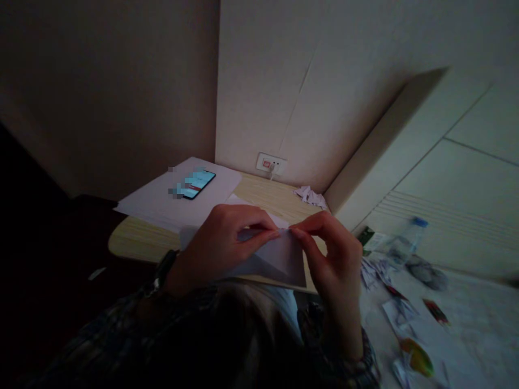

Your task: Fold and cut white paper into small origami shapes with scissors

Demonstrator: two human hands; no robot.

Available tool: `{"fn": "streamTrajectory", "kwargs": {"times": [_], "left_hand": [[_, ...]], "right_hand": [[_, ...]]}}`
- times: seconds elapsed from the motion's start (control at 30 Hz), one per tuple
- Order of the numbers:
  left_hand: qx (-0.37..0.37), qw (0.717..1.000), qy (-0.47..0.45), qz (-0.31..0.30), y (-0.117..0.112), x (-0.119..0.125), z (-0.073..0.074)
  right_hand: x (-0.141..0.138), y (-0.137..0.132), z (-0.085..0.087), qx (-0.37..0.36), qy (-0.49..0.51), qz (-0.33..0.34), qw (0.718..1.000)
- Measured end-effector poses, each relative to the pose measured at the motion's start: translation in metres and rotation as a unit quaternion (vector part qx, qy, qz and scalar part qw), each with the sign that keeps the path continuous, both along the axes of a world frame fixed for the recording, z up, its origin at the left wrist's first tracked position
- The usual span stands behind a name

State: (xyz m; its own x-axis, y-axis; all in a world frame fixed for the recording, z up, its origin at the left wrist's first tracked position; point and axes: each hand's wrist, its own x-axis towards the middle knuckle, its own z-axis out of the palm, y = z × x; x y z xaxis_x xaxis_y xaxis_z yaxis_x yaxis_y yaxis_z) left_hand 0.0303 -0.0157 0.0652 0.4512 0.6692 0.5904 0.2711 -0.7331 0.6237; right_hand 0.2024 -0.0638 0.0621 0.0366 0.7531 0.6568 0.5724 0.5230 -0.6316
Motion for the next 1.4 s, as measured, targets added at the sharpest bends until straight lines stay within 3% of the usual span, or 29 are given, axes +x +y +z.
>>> {"fn": "streamTrajectory", "kwargs": {"times": [0.33,0.93,1.4], "left_hand": [[0.008,0.998,0.027,0.057,0.01,-0.025,-0.013],[0.0,0.991,0.047,0.125,0.027,-0.054,-0.034],[-0.043,0.986,0.026,0.157,0.028,-0.057,-0.032]], "right_hand": [[0.031,0.001,-0.006,0.005,0.059,-0.074,0.995],[0.061,0.005,-0.014,0.021,0.137,-0.135,0.981],[0.064,0.01,-0.018,0.004,0.156,-0.131,0.979]]}}
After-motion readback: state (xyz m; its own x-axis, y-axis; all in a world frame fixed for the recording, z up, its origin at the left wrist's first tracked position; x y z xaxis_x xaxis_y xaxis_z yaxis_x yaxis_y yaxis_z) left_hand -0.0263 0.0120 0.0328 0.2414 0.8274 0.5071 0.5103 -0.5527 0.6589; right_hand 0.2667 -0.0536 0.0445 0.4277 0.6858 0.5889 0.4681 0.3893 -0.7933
